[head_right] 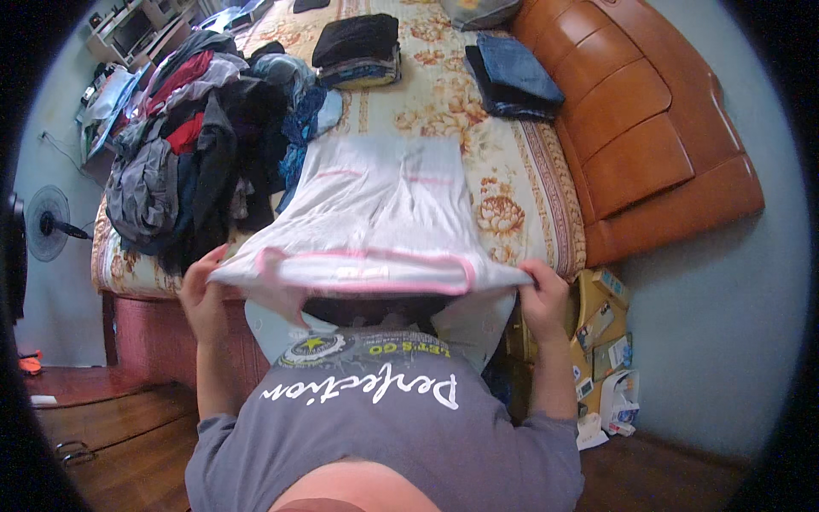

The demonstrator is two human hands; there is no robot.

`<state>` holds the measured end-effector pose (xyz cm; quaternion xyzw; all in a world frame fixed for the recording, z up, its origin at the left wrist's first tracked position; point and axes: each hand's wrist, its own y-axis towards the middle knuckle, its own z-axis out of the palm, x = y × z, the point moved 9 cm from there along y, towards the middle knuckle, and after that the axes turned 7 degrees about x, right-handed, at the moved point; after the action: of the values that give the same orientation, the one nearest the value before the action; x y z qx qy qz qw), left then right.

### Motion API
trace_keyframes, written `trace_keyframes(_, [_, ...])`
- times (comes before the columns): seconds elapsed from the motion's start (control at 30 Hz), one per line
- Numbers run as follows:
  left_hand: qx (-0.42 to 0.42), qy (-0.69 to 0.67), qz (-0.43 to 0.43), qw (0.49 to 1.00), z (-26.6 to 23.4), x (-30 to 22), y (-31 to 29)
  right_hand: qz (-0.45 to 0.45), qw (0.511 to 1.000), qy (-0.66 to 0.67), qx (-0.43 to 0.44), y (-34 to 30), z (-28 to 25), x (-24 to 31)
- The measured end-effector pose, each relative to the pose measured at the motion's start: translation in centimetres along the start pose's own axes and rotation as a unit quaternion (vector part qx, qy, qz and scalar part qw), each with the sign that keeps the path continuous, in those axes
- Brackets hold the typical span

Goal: The person folds a light-grey t-shirt and a pair of grey shorts by hand on a bed.

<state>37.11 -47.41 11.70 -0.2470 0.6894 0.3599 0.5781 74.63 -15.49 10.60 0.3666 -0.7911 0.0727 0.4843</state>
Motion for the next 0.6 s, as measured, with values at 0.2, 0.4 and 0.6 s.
trace_keyframes(0.2, [0.018, 0.093, 0.214, 0.972, 2.8, -5.3, 8.9, -0.107, 0.979, -0.168, -0.039, 10.1, -1.7, 2.1])
trace_keyframes(0.4, [0.000, 0.476, 0.294, 0.829, 6.9, -7.1, 36.3, 0.053, 0.994, -0.014, 0.094, 36.4, -1.5, -1.8])
trace_keyframes(0.6, [-0.116, 0.461, 0.369, 0.799, 4.6, -22.0, 40.5, -0.175, 0.985, 0.009, -0.001, 42.0, -12.7, 11.2])
